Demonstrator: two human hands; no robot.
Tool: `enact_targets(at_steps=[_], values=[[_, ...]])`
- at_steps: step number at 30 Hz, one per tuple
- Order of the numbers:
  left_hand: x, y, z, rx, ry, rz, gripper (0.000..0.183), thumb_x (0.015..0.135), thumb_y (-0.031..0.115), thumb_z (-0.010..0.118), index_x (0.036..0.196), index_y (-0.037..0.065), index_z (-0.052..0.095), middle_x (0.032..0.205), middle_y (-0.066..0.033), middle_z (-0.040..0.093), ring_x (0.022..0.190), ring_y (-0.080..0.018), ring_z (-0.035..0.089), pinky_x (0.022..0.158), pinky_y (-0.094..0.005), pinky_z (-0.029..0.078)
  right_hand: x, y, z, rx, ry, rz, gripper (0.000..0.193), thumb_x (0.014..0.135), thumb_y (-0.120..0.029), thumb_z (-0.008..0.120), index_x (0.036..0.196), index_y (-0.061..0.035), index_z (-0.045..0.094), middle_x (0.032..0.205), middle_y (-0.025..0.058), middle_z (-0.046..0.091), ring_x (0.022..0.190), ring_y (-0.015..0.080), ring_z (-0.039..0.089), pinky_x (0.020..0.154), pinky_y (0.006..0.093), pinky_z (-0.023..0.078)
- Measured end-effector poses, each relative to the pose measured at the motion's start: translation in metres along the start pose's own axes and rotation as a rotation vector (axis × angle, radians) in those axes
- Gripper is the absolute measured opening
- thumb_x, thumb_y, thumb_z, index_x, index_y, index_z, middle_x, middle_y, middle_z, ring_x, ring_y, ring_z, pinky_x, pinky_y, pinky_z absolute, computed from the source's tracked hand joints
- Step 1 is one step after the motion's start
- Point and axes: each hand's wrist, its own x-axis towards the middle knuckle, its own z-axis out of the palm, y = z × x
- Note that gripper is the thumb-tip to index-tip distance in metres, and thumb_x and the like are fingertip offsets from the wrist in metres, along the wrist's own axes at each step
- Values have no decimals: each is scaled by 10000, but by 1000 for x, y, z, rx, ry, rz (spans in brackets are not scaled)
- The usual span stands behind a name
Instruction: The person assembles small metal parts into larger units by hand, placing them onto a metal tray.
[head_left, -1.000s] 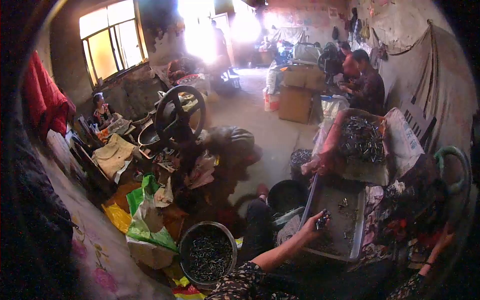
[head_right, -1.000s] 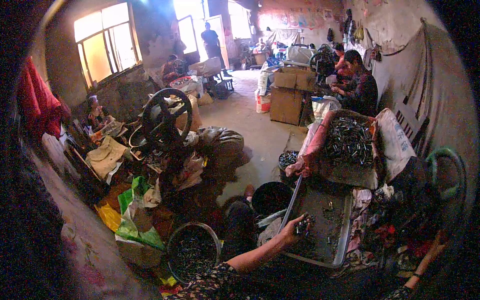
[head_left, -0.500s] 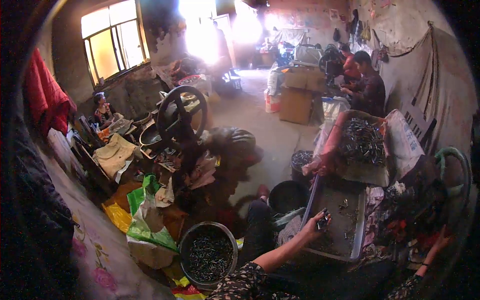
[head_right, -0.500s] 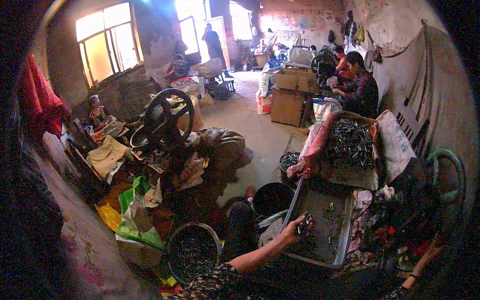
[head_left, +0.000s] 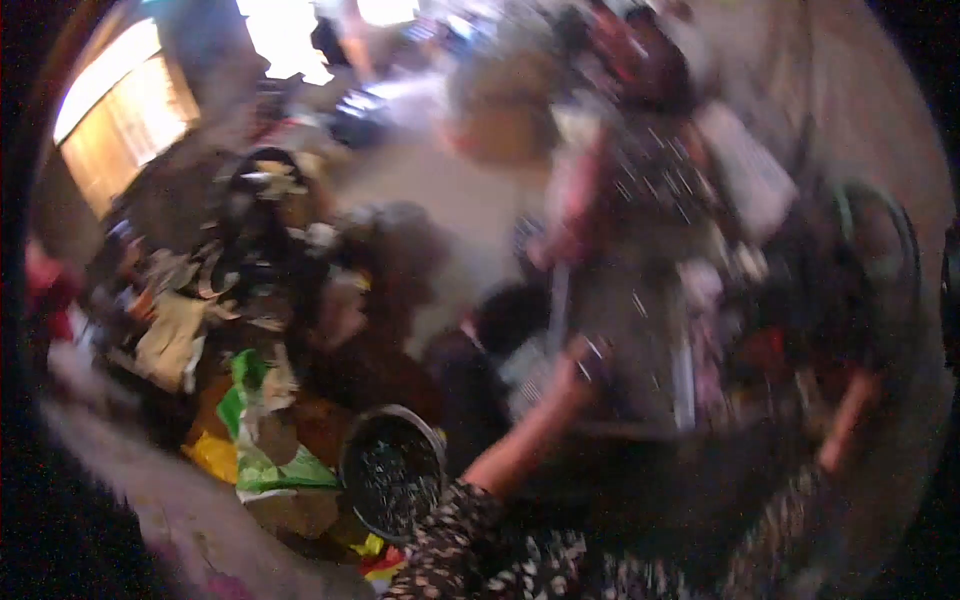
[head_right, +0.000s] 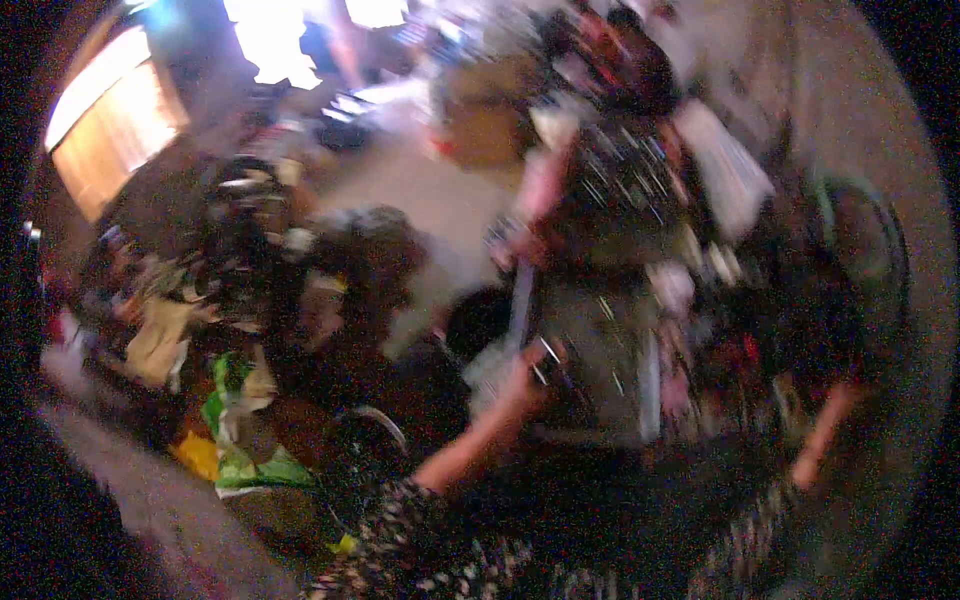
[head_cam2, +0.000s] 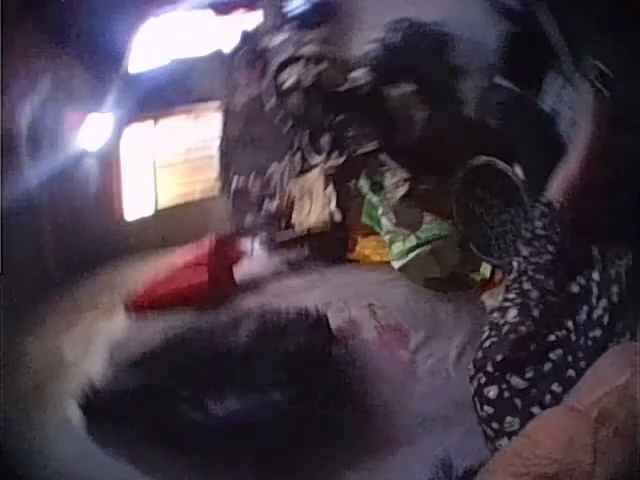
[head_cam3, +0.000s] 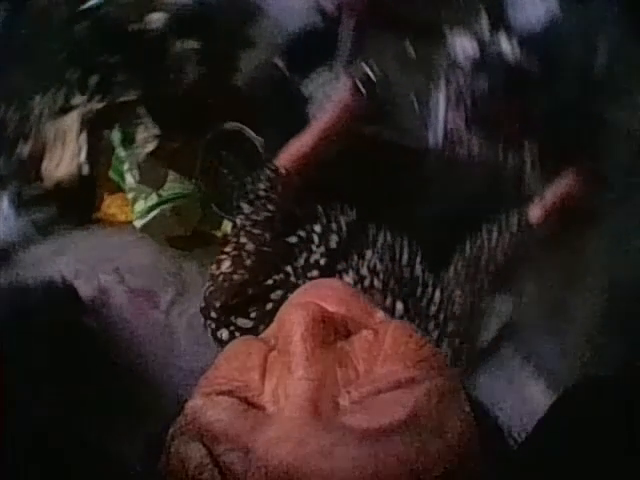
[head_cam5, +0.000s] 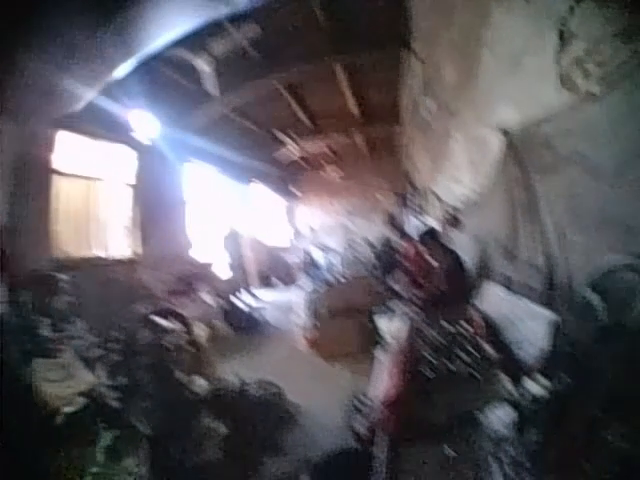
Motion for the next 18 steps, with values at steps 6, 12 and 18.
enact_targets(at_steps=[6,12,18], values=[[26,8,-11,-915,397,-688,57,767,80,500,819,56,502,767,-51,519,718,-135,503,647,-238,446,-78,111,-100,-213,-194,-17,348,772,-232,532,1035,-11,476,1036,141,507,946,238,483,824,321,357],[13,13,23,-870,333,-643,170,783,143,515,881,8,488,843,-90,527,767,-168,512,661,-260,462,-186,43,-39,133,-862,-222,92,747,-83,501,823,-44,533,789,100,541,762,269,529,669,330,417],[1,18,20,-775,295,-644,232,814,143,468,981,-17,457,845,-95,536,768,-165,533,650,-239,479,-235,53,39,69,-1066,-245,119,706,-17,497,822,-25,523,828,142,529,782,323,513,657,357,422]])
